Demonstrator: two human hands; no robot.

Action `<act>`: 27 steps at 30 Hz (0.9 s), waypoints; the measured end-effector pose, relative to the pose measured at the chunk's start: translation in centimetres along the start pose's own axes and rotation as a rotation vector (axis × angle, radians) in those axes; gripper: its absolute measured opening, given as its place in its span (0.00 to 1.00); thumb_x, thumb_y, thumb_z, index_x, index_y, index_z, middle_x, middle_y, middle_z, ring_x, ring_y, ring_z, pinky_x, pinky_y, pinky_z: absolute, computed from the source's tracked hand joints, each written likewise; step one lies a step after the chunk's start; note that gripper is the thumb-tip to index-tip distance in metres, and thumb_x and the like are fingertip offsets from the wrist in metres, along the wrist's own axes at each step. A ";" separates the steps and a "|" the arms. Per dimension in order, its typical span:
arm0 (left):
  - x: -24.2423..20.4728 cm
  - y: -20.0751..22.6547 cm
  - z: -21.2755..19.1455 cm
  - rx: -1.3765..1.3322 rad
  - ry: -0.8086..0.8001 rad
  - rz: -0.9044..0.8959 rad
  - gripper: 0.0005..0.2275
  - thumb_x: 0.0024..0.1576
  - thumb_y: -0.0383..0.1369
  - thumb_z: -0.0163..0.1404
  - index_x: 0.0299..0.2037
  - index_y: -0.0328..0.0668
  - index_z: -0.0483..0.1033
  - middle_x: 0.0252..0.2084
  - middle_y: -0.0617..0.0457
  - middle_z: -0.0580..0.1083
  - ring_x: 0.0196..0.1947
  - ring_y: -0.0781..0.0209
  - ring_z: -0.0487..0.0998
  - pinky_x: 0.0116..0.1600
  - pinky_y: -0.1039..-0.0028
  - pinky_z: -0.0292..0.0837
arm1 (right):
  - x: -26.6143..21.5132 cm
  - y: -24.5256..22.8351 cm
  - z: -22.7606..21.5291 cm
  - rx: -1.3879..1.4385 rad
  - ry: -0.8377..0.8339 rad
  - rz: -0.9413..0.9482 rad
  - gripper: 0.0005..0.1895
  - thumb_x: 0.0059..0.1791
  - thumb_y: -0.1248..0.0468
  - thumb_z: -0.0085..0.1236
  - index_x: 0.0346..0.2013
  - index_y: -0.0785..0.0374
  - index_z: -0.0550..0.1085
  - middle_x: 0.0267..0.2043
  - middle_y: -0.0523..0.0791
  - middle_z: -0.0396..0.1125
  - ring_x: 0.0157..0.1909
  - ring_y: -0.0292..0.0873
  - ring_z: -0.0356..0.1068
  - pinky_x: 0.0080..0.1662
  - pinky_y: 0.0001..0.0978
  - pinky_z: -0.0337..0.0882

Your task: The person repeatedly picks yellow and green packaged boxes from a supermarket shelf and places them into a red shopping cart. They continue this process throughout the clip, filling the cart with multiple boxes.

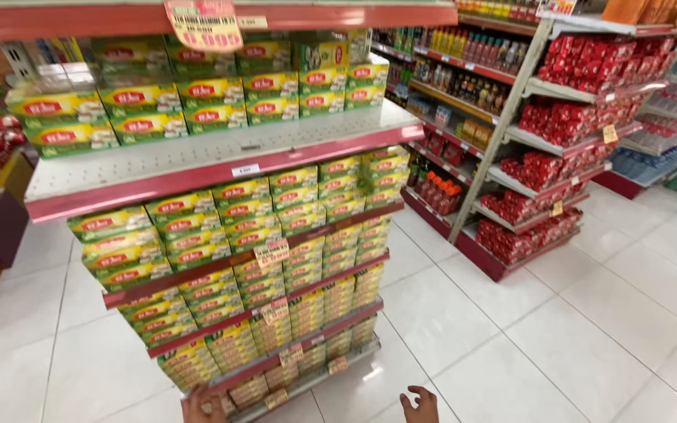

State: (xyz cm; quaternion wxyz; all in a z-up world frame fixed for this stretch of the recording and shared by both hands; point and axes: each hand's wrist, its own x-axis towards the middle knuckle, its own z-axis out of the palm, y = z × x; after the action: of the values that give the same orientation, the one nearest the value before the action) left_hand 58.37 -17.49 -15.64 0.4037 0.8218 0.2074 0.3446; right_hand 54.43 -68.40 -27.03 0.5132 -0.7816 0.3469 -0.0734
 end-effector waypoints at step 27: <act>9.2 46.4 20.5 -0.236 -0.604 0.210 0.21 0.68 0.33 0.46 0.70 0.36 0.60 0.64 0.36 0.65 0.69 0.36 0.65 0.68 0.42 0.66 | 30.3 -55.1 -4.3 0.213 -0.015 -0.921 0.53 0.40 0.45 0.77 0.68 0.72 0.63 0.67 0.63 0.51 0.71 0.71 0.55 0.71 0.62 0.56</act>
State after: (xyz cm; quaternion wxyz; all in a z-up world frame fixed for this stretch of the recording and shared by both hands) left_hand 82.49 -49.76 16.48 0.5014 0.8513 -0.0485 0.1467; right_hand 100.81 -77.56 14.69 0.5072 -0.7975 -0.0493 -0.3230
